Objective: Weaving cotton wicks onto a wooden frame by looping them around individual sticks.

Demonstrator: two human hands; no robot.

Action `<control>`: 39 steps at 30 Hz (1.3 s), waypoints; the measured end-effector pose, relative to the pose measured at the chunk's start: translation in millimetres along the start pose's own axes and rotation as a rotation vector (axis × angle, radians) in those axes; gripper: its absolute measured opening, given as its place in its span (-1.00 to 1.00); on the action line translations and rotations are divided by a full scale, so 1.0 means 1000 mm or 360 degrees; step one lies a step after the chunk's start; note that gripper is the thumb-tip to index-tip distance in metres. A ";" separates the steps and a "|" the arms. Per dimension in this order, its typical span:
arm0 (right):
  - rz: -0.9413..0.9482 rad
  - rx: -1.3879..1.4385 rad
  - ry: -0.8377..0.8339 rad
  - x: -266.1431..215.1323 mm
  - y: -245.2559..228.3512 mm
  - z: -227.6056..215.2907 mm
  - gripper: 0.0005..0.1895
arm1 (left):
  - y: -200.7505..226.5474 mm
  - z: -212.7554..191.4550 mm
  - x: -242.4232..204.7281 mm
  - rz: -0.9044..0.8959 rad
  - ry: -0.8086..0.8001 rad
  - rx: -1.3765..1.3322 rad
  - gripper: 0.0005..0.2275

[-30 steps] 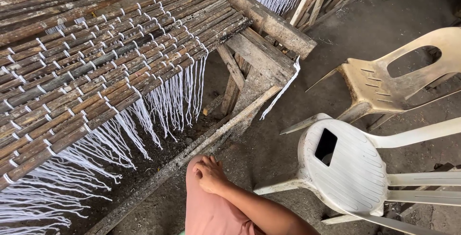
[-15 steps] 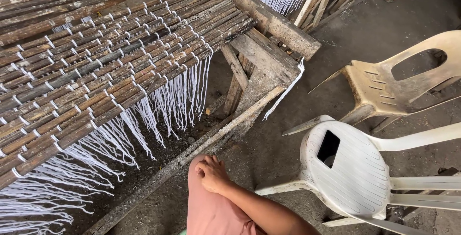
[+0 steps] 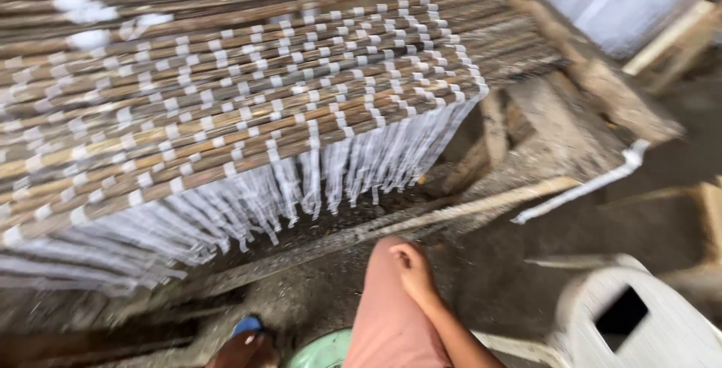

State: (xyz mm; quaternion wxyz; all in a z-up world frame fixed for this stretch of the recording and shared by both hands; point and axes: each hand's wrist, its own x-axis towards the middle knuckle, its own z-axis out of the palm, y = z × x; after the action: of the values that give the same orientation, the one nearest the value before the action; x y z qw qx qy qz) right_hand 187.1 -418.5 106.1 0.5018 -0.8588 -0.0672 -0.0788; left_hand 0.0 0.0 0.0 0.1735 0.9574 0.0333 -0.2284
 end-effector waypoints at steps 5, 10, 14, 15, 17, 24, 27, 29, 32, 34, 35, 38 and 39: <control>-0.0040 0.0253 -0.0482 0.002 -0.079 -0.022 -0.79 | 0.007 -0.041 0.014 -0.0468 -0.0007 -0.0695 -0.54; -0.0723 0.0181 -0.0907 0.071 -0.272 -0.076 -0.80 | 0.049 -0.158 -0.082 -0.0676 0.0460 -0.0236 -0.60; -0.1283 -0.0073 -0.0621 0.173 -0.366 -0.085 -0.81 | 0.067 -0.223 -0.140 -0.1139 0.0040 0.0480 -0.26; -0.1440 -0.0126 -0.0508 0.200 -0.391 -0.081 -0.77 | 0.062 -0.224 -0.140 -0.1394 0.0179 -0.0411 -0.30; -0.1320 -0.0130 -0.0552 0.264 -0.415 -0.043 -0.88 | 0.087 -0.241 -0.137 -0.1365 0.0373 -0.0613 -0.32; -0.0546 -0.0917 -0.0886 0.369 -0.469 0.065 -0.75 | 0.065 -0.225 -0.096 -0.1276 0.0678 -0.0662 -0.25; -0.0743 -0.1105 -0.0988 0.436 -0.414 0.103 -0.80 | 0.072 -0.249 -0.102 -0.1302 0.0606 -0.0803 -0.28; -0.0830 -0.1272 -0.1013 0.449 -0.406 0.110 -0.69 | 0.063 -0.236 -0.094 -0.1298 0.0642 -0.0738 -0.26; -0.0825 -0.1468 -0.1045 0.442 -0.414 0.111 -0.54 | 0.057 -0.225 -0.089 -0.1281 0.0707 -0.0673 -0.23; -0.0736 -0.1494 -0.1059 0.431 -0.427 0.107 -0.51 | 0.057 -0.221 -0.086 -0.1277 0.0739 -0.0674 -0.22; -0.0676 -0.1435 -0.1073 0.426 -0.433 0.104 -0.53 | 0.056 -0.220 -0.084 -0.1269 0.0749 -0.0660 -0.21; -0.0621 -0.1219 -0.0986 0.427 -0.442 0.093 -0.58 | 0.058 -0.223 -0.081 -0.1245 0.0713 -0.0670 -0.20; -0.0633 -0.1062 -0.0884 0.431 -0.445 0.089 -0.61 | 0.059 -0.226 -0.079 -0.1231 0.0674 -0.0696 -0.20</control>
State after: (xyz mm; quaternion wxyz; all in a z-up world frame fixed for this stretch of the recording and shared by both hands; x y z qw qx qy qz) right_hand 528.7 -108.7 529.5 0.1369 -0.9320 -0.3329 0.0419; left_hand 33.7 24.5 243.1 0.2623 0.8414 0.4681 -0.0641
